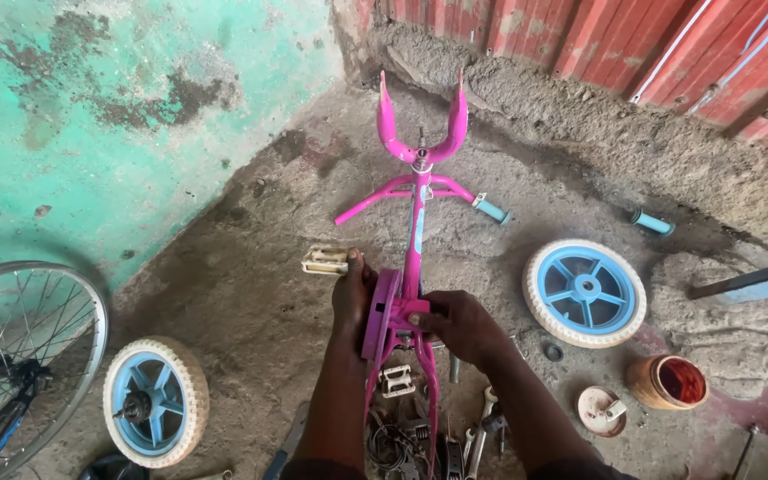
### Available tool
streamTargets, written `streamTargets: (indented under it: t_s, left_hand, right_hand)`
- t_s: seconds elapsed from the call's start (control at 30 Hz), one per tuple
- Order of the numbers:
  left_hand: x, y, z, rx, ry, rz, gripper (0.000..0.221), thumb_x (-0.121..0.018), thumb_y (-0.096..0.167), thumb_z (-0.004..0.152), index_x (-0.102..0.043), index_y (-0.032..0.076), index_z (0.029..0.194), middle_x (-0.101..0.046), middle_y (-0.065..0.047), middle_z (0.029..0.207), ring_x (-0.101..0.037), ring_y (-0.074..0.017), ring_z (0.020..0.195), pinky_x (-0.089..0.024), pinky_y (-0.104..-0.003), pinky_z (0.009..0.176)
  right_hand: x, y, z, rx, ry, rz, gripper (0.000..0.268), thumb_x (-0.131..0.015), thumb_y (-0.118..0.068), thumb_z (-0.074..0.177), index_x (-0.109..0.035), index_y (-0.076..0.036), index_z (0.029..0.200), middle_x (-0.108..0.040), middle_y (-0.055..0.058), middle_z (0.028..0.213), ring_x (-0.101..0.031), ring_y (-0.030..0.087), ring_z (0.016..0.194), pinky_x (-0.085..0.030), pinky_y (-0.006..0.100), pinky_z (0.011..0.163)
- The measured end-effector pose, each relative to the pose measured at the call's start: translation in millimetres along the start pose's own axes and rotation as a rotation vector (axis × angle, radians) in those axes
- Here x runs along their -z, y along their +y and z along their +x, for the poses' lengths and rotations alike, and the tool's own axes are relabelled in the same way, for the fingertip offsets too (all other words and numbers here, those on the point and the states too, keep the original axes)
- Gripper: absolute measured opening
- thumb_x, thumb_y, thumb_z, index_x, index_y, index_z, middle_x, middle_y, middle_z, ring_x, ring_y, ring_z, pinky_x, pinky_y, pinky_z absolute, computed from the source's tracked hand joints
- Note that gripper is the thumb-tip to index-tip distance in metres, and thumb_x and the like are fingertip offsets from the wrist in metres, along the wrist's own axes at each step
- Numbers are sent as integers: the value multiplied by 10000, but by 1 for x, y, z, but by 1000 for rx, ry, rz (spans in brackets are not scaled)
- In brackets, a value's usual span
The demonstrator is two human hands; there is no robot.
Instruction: Assembling and repairing the crankset and pedals of a small bicycle frame while working on the floor.
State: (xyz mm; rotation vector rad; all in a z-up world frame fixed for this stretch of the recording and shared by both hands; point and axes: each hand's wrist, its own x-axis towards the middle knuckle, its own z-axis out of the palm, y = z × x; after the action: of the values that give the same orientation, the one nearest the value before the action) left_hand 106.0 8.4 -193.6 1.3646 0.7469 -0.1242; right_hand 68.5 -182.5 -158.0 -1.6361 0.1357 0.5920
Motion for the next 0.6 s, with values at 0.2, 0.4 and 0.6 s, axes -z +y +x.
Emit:
streamTargets:
  t_s: [0.2,0.4,0.6]
  left_hand:
    - [-6,-25,17,-98,53,-226,540,-698,622,916,-580,150,681,-605,-25,602,-629,-164,636,-454,-244,697]
    - [-9,-18,1,-154,34,-223,511,-682,611,916,-630,153,695,-626,-24,643,-618,-162,671,-442,-274,718]
    - [-10,6,-44,-310,-2,-432,443,-630,403,1021,-618,96,701,-501,26,552,-478,-78,521,-352,-226,568]
  right_hand:
    - [3,13,8,37,4,-88,408,-788,-178,912,-714,34,1253,-767,296,982,-784,341,867,-665,438,833]
    - [-2,5,1,72,11,-139,398,-790,-206,898,-748,-2,1237,-758,239,871,-728,272,746,-639,370,680]
    - [-6,10,0,72,66,-54,461,-762,-247,925,-691,-18,1319,-736,246,789,-693,263,614,-577,290,398]
